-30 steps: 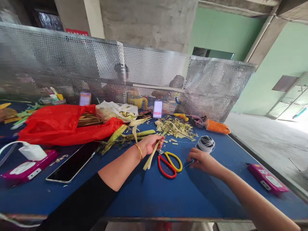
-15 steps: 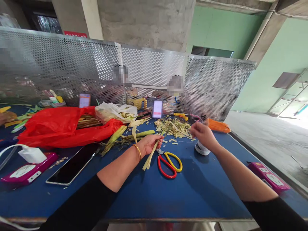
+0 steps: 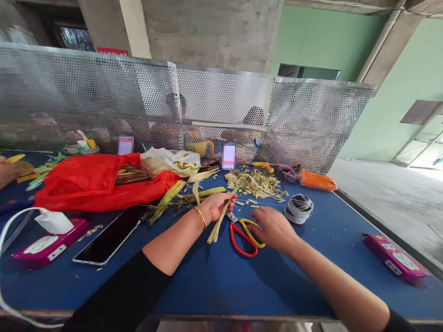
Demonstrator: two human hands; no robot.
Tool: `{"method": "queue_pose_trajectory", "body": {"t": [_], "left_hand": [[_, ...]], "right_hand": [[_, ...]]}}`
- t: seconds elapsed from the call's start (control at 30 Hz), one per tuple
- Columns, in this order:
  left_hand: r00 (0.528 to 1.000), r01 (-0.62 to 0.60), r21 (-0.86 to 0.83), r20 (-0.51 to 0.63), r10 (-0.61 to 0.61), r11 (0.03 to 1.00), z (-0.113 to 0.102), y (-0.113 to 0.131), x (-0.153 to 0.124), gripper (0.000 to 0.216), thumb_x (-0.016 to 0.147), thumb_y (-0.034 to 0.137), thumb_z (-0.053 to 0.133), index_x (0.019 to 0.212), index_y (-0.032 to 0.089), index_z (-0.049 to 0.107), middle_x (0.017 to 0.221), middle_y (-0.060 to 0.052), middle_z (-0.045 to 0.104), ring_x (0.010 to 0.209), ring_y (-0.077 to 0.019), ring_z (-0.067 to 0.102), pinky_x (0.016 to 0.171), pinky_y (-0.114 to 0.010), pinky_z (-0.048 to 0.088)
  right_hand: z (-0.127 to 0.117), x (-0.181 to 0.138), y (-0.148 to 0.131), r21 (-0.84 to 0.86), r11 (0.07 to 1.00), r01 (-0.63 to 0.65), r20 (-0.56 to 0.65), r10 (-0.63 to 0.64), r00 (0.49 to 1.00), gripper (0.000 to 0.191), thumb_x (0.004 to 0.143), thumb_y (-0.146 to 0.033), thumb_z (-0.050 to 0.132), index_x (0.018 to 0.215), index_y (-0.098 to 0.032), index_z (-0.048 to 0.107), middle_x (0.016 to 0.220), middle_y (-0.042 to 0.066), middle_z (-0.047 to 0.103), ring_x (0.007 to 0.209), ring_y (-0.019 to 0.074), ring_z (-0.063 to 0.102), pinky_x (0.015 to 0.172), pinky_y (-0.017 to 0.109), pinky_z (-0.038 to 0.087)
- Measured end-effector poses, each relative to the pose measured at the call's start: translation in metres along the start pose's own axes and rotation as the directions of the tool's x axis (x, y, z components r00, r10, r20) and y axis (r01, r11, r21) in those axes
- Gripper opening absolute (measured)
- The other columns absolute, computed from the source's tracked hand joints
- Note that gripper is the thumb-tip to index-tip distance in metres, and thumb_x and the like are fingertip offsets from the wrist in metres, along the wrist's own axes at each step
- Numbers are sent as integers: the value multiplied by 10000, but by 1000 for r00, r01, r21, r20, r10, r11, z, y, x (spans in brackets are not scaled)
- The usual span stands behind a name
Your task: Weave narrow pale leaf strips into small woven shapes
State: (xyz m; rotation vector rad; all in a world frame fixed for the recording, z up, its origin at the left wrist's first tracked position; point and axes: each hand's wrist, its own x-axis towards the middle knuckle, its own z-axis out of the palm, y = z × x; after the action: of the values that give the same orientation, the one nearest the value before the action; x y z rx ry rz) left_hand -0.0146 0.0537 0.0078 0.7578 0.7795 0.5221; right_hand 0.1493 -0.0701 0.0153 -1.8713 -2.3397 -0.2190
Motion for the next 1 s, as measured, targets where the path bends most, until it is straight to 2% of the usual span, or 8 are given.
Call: {"method": "queue_pose_trajectory", "body": {"t": [0.2, 0.4, 0.47, 0.57, 0.67, 0.77, 0.87, 1.0], "left_hand": [[1000, -26, 2, 8, 26, 1000, 1, 0, -2, 165, 883, 128, 512, 719, 126, 528, 568, 38, 457, 404, -27, 430, 410, -122, 371], [1000, -24, 23, -8, 24, 999, 2, 3, -4, 221, 909, 119, 441, 709, 124, 533, 556, 34, 451, 397, -33, 427, 398, -130, 377], [1000, -22, 24, -11, 22, 999, 2, 3, -4, 221, 914, 126, 435, 717, 124, 536, 557, 33, 456, 397, -36, 432, 396, -134, 383], [1000, -19, 21, -15, 19, 1000, 2, 3, -3, 228, 923, 130, 420, 724, 125, 531, 554, 37, 455, 395, -34, 435, 393, -133, 382], [1000, -21, 14, -17, 21, 1000, 2, 3, -3, 234, 927, 124, 408, 725, 123, 526, 559, 39, 455, 391, -29, 432, 393, -133, 379], [1000, -25, 14, -16, 25, 1000, 2, 3, -4, 217, 920, 121, 423, 729, 125, 526, 566, 37, 460, 394, -28, 432, 397, -134, 377], [1000, -27, 21, -8, 28, 999, 1, 3, -3, 166, 899, 129, 474, 742, 134, 528, 564, 38, 460, 402, -33, 433, 406, -134, 383], [999, -33, 33, 7, 33, 999, 1, 1, -2, 118, 877, 145, 521, 759, 142, 528, 557, 43, 453, 406, -37, 431, 406, -132, 383]], "right_hand": [[22, -13, -32, 3, 999, -45, 167, 43, 985, 306, 781, -149, 501, 1082, -151, 552, 930, 112, 645, 791, 219, 629, 639, 284, 408], [3, -31, -5, 186, 974, -127, 262, 75, 962, 686, 672, -85, 530, 1346, -121, 409, 1025, 139, 669, 854, 228, 646, 665, 280, 455], [-4, -43, 9, 462, 831, -310, 395, 120, 911, 726, 693, -122, 566, 1389, -191, 373, 1009, 78, 661, 724, 156, 629, 604, 239, 462], [-10, -63, 23, 674, 450, -586, 573, 182, 799, 554, 775, -325, 619, 1296, -189, 488, 719, -26, 575, 439, 70, 450, 396, 193, 360], [-11, -83, 29, 770, 124, -626, 601, 191, 776, 587, 737, -484, 698, 1233, -208, 549, 611, -70, 468, 406, 54, 386, 404, 196, 406], [-12, -98, 30, 809, -141, -570, 588, 198, 784, 540, 678, -539, 743, 1107, -237, 617, 701, -30, 547, 529, 88, 513, 642, 287, 544], [-15, -105, 30, 789, -306, -533, 591, 141, 794, 515, 649, -605, 736, 1000, -235, 660, 798, 18, 616, 633, 126, 578, 723, 309, 540], [-15, -100, 26, 717, -417, -558, 643, 87, 761, 477, 745, -575, 678, 1064, -222, 645, 795, 19, 627, 591, 97, 564, 598, 229, 502]]}}
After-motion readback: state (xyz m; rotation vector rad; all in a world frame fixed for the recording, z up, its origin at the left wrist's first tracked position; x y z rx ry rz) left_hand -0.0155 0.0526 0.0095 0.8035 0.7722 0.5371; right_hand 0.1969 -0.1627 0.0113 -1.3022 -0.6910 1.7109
